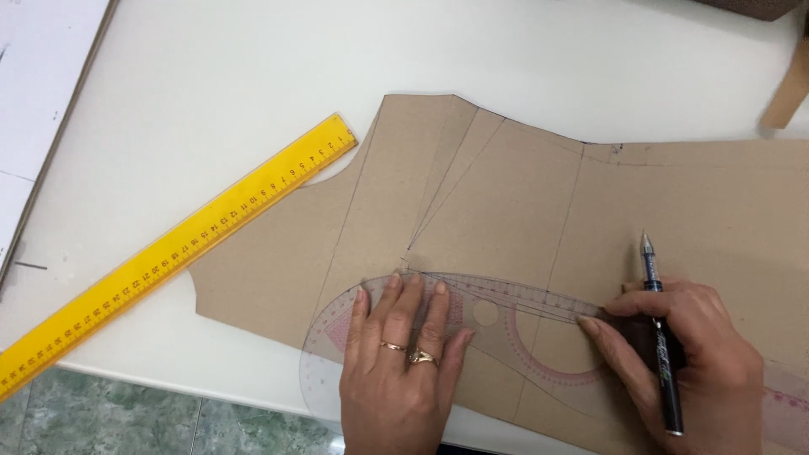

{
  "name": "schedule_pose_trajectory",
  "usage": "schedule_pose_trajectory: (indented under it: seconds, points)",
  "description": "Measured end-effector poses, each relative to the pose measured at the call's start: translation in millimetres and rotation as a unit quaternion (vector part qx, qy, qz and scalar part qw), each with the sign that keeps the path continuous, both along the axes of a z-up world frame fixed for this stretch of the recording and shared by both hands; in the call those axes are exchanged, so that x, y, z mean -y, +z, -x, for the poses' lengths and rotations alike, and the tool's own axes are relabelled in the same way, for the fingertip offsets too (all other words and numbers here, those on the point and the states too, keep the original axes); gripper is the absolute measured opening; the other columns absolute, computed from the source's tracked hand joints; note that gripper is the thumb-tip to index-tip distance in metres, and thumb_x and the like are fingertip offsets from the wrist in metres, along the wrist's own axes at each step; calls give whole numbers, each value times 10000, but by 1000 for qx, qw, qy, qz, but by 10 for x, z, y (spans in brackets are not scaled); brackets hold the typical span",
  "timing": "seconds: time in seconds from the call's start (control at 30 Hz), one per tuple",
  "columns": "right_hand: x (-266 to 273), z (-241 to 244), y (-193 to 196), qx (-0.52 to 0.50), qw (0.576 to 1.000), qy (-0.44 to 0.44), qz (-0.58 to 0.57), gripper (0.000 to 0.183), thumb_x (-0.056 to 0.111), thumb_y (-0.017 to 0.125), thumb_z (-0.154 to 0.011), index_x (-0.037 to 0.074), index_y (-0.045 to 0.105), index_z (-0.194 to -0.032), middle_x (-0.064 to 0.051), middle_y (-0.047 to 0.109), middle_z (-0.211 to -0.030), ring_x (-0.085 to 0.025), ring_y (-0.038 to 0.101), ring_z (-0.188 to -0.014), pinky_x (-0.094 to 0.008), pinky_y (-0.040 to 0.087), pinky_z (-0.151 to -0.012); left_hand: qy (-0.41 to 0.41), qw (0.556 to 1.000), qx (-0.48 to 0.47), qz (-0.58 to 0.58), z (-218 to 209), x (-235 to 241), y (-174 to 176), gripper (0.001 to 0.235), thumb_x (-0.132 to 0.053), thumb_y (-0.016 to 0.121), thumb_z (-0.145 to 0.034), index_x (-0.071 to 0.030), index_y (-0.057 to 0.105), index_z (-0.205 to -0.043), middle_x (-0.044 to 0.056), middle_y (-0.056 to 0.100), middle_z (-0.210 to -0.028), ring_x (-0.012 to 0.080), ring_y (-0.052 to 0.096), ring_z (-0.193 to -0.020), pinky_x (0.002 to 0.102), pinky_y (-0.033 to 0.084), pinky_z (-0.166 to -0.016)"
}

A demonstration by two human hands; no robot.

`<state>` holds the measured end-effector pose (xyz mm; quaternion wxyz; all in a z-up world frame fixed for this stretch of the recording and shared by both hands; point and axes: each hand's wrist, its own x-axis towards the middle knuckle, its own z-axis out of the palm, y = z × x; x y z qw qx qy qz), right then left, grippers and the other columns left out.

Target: The person cuts a piece of brown cardboard along a drawn line using scissors. They then use a yellow ruler and a curved French curve ruler to draw straight and curved lines on the cardboard with a pen.

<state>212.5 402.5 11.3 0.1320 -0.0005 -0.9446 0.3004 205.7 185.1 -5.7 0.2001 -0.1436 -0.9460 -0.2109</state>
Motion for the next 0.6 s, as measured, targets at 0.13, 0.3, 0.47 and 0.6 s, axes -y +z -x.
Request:
schedule_pose_trajectory:
  seconds: [0.13, 0.3, 0.47, 0.6]
  points:
    - [20, -8, 11, -1, 1000, -5, -14, 196, 118, 791, -786, 28, 648, -886, -93, 635, -893, -221, 577, -868, -307, 448, -843, -4, 1000, -4, -12, 3, -2, -1, 407, -269, 752, -867, -55, 618, -1187, 142, 629, -1177, 340, 606, -1142, 549, 438, -1027]
    - [17, -18, -11, 0, 1000, -7, -1, 193, 113, 796, -777, 35, 656, -884, -77, 630, -871, -210, 555, -860, -292, 432, -842, -5, 1000, -4, -12, 4, 3, -2, 411, -271, 755, -867, -55, 616, -1187, 143, 628, -1179, 337, 605, -1142, 543, 437, -1027]
    - [-16, -21, -33, 0, 1000, 2, -7, 209, 122, 794, -766, 40, 656, -899, -105, 646, -938, -216, 570, -860, -298, 426, -847, -15, 1000, 5, -19, 1, 11, -2, 414, -266, 723, -888, -42, 598, -1213, 157, 620, -1202, 347, 594, -1159, 558, 421, -1038]
    - [-3, -19, -24, 2, 1000, -2, -7, 212, 122, 799, -767, 29, 654, -891, -99, 634, -902, -217, 566, -867, -299, 438, -848, -6, 1000, -4, -13, 3, 5, -7, 405, -276, 733, -885, -55, 606, -1200, 140, 623, -1187, 334, 600, -1151, 540, 432, -1035]
